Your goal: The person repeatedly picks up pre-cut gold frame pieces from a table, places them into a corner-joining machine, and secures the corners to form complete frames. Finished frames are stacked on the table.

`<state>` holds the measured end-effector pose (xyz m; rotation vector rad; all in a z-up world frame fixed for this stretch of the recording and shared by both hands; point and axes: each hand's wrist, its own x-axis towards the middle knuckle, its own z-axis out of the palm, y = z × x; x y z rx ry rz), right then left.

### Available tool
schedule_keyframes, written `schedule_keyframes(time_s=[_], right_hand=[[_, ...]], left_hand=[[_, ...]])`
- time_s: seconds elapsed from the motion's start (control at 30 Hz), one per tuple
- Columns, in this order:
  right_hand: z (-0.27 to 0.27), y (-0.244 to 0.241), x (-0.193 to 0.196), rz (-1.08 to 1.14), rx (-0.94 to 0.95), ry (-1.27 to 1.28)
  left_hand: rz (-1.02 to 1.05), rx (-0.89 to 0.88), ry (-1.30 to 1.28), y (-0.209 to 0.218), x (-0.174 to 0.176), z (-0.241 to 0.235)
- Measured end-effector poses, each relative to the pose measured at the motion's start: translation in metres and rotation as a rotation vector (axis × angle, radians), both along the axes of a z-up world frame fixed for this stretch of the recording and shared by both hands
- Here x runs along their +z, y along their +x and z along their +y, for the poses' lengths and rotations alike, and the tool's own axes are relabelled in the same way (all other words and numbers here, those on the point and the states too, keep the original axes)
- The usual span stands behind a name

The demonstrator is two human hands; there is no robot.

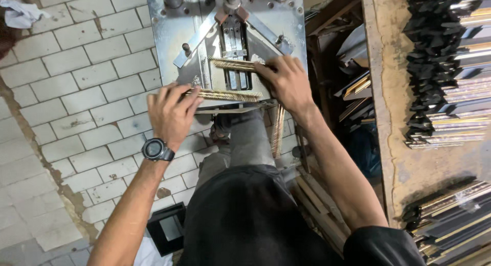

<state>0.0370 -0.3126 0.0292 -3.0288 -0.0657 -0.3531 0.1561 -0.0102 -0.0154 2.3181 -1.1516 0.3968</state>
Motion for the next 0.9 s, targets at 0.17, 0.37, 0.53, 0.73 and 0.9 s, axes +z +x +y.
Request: schedule_keyframes(time_s=[0.17, 0.37, 0.53, 0.73, 0.9], right_hand=[[-0.018, -0.015, -0.014, 0.018, -0.346, 0.081], [-0.013, 0.048, -0.03, -0.206, -0.272, 0.222], [-0.011, 0.047, -0.029, -0.213, -0.226, 0.231], [-0.012, 0.052, -0.019, -0.195, -0.247, 0.244], [-0.01, 0.055, -0.017, -0.156, -0.273, 0.24]], left_hand=[[0.055, 0.265, 0.008, 0.021, 0.008, -0.021], [0.076, 0.164, -0.096, 0.056, -0.005, -0.074], [0.017, 0.15, -0.006, 0.051, -0.008, -0.073], [0.016, 0.158, 0.018, 0.055, -0.001, -0.08], [0.062, 0.158, 0.011, 0.057, 0.003, -0.078]])
